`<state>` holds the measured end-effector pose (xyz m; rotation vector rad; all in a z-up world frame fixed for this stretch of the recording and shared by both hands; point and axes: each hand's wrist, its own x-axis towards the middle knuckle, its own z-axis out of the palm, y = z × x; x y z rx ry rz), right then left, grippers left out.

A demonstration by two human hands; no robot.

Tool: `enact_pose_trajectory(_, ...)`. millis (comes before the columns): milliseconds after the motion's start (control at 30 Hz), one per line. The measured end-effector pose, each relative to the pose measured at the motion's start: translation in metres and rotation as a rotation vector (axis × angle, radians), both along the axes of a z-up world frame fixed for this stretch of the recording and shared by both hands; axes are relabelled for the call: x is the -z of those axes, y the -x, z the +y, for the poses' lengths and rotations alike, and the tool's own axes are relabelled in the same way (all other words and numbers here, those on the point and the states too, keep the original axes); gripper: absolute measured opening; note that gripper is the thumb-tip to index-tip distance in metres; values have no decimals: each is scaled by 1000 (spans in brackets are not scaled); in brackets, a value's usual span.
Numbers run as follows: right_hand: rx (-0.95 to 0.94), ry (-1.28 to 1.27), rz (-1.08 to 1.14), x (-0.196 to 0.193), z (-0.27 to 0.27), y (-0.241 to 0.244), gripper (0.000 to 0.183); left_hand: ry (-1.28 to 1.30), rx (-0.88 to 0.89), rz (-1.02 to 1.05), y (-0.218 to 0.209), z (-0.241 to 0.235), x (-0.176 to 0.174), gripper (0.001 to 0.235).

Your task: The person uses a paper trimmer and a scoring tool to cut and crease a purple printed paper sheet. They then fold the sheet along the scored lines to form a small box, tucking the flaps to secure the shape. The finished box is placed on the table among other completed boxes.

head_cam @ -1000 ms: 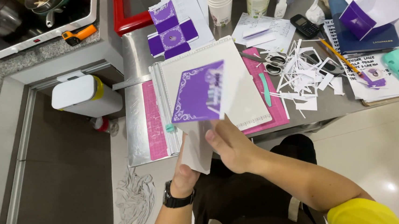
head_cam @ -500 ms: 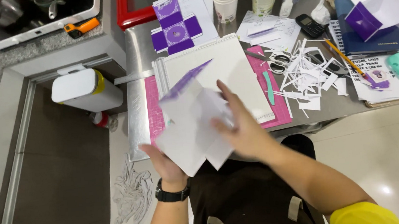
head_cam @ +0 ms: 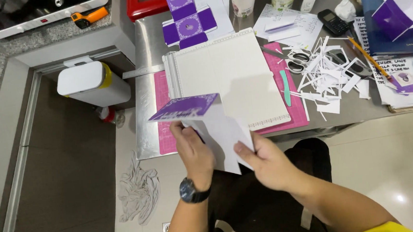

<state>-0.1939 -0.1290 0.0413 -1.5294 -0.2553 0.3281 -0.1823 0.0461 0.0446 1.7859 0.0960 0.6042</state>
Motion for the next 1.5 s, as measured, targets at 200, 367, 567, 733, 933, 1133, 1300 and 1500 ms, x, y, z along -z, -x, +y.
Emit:
enact_pose_trajectory(200, -36, -61, -16, -32, 10, -2, 64, -41, 20, -40, -14, 3, 23, 37)
enact_pose_trajectory(367, 122, -77, 148, -43, -5, -13, 76, -56, 105, 154, -6, 27, 43, 31)
enact_pose_trajectory(567, 8, -128, 193, -25, -2, -11, 72, -202, -57, 291, -8, 16, 44, 26)
enact_pose_trajectory(733, 33, -162, 180, -11, -9, -24, 70, -132, -28, 247, -6, 20, 53, 28)
enact_pose_trajectory(933, -216, 94, 52, -42, -36, -65, 41, 500, 446, 116, 8, 31, 27, 84)
enact_pose_trajectory(1133, -464, 528, -60, -102, -37, -73, 48, 318, 575, 282, 25, 50, -21, 102)
enact_pose_trajectory(1300, -538, 207, -79, -66, -48, -88, 60, 353, 173, 390, 19, 36, -27, 52)
enact_pose_trajectory(1500, -173, -165, 114, 38, -46, -87, 63, 617, -422, 446, 25, 34, -4, 78)
